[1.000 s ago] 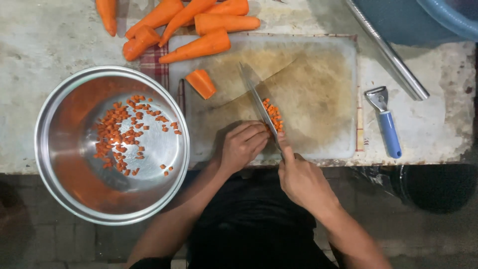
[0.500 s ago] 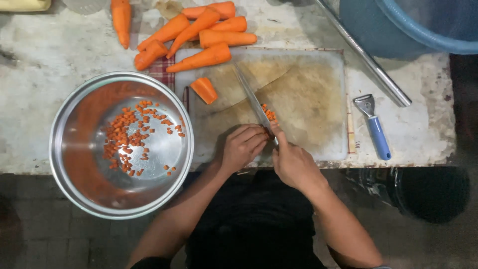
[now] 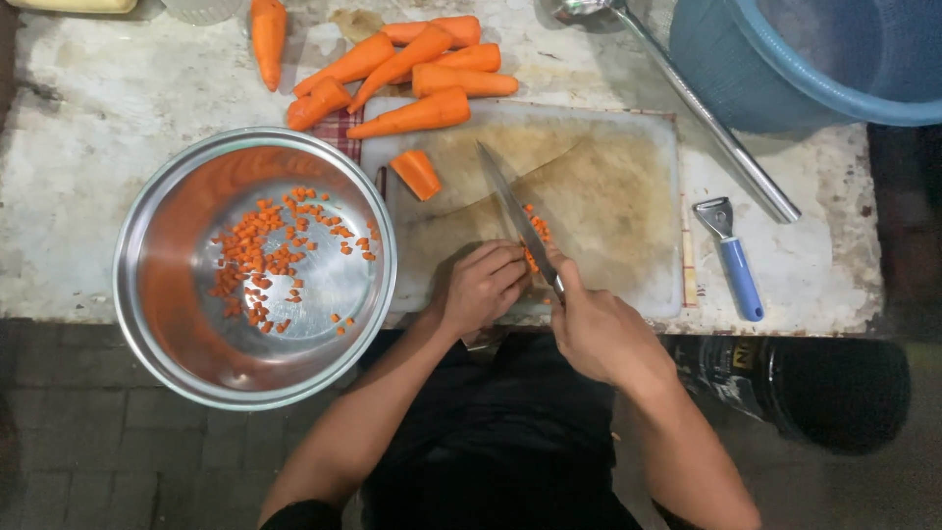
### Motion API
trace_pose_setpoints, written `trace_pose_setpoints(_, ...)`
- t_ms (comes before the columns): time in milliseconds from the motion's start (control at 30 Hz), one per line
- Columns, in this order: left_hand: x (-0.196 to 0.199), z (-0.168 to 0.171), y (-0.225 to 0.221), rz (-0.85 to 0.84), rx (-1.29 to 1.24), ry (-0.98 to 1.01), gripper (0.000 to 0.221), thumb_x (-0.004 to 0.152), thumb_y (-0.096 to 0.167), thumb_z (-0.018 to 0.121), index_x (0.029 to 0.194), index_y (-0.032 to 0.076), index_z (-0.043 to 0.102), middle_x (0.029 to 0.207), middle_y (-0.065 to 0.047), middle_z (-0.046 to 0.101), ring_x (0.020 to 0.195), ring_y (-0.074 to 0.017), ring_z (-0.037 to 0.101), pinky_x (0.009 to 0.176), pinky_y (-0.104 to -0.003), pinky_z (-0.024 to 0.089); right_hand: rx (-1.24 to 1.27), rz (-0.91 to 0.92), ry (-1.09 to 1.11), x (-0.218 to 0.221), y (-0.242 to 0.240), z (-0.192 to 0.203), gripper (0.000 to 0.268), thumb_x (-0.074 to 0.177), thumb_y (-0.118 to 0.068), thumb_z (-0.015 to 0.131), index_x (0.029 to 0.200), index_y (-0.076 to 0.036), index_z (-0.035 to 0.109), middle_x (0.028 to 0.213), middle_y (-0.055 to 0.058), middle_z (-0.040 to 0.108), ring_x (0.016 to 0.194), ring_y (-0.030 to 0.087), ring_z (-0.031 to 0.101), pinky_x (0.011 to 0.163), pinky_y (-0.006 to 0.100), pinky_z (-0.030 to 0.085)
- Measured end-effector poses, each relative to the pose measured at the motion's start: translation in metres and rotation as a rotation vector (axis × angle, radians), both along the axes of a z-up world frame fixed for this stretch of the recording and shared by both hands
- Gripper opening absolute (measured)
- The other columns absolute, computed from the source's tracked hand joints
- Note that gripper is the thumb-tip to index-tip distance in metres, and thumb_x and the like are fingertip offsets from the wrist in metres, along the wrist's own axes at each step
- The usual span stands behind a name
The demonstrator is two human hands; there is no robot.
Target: Dicing carrots on a cutting board and transferring them to a bowl.
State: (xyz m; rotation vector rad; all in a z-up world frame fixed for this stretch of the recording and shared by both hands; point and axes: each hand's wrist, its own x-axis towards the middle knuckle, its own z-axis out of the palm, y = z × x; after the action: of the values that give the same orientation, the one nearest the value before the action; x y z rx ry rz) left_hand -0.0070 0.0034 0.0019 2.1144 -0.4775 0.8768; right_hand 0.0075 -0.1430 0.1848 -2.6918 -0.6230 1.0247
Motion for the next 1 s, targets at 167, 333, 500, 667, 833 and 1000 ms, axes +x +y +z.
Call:
trace_pose_setpoints(167, 0.0, 0.001, 0.0, 0.006, -0.018, 0.029, 0.009, 0.091, 0.004, 0.061, 0.093, -0.002, 0.068, 0.091, -0.012, 0.065, 0.089, -0.0317, 0.067, 0.083, -0.04, 0.058, -0.004, 0.006, -0.016, -0.003, -0.001, -0.015, 0.045, 0.094, -0.014, 0.039, 0.138, -0.014, 0.03, 0.088, 0.025, 0.071, 0.073, 0.045, 0.072, 0.062, 0.055, 0.056)
trace_pose_setpoints(333, 0.001, 0.001, 0.002, 0.003, -0.029, 0.028, 0.014, 0.09, 0.001, 0.056, 0.093, 0.0, 0.069, 0.089, -0.011, 0.065, 0.086, -0.0299, 0.066, 0.083, -0.039, 0.058, 0.039, 0.035, -0.06, -0.009, -0.009, -0.045, 0.05, 0.094, -0.013, 0.04, 0.143, -0.009, 0.029, 0.083, 0.026, 0.069, 0.066, 0.042, 0.071, 0.057, 0.053, 0.056)
trace_pose_setpoints(500, 0.002, 0.004, 0.006, -0.024, -0.006, 0.081, 0.015, 0.092, 0.002, 0.056, 0.094, 0.001, 0.07, 0.092, -0.01, 0.066, 0.088, -0.0293, 0.067, 0.082, -0.04, 0.058, 0.016, 0.05, -0.091, -0.008, -0.008, -0.055, 0.052, 0.094, -0.012, 0.041, 0.144, -0.005, 0.029, 0.08, 0.024, 0.067, 0.062, 0.042, 0.07, 0.054, 0.052, 0.056)
trace_pose_setpoints(667, 0.006, 0.008, 0.006, -0.013, -0.005, 0.104, 0.011, 0.093, 0.005, 0.06, 0.093, 0.003, 0.071, 0.089, -0.008, 0.066, 0.085, -0.0273, 0.067, 0.079, -0.037, 0.058, 0.106, 0.013, -0.111, -0.005, -0.002, -0.066, 0.057, 0.094, -0.006, 0.041, 0.148, -0.001, 0.024, 0.085, 0.031, 0.066, 0.064, 0.048, 0.07, 0.055, 0.056, 0.055)
trace_pose_setpoints(833, 0.007, 0.008, 0.007, -0.011, -0.029, 0.083, 0.008, 0.09, 0.003, 0.064, 0.09, 0.001, 0.071, 0.085, -0.01, 0.067, 0.08, -0.0287, 0.067, 0.075, -0.037, 0.059, 0.116, 0.03, -0.172, -0.005, -0.006, -0.087, 0.062, 0.093, -0.009, 0.044, 0.151, -0.003, 0.022, 0.094, 0.033, 0.065, 0.064, 0.046, 0.071, 0.053, 0.055, 0.055)
trace_pose_setpoints(1000, 0.007, 0.013, 0.007, -0.026, -0.019, 0.099, 0.004, 0.087, 0.005, 0.069, 0.088, 0.002, 0.071, 0.084, -0.009, 0.067, 0.078, -0.0275, 0.068, 0.074, -0.037, 0.059, 0.124, 0.009, -0.144, 0.001, -0.003, -0.094, 0.064, 0.094, -0.011, 0.045, 0.152, -0.006, 0.02, 0.094, 0.031, 0.066, 0.07, 0.047, 0.071, 0.058, 0.055, 0.056)
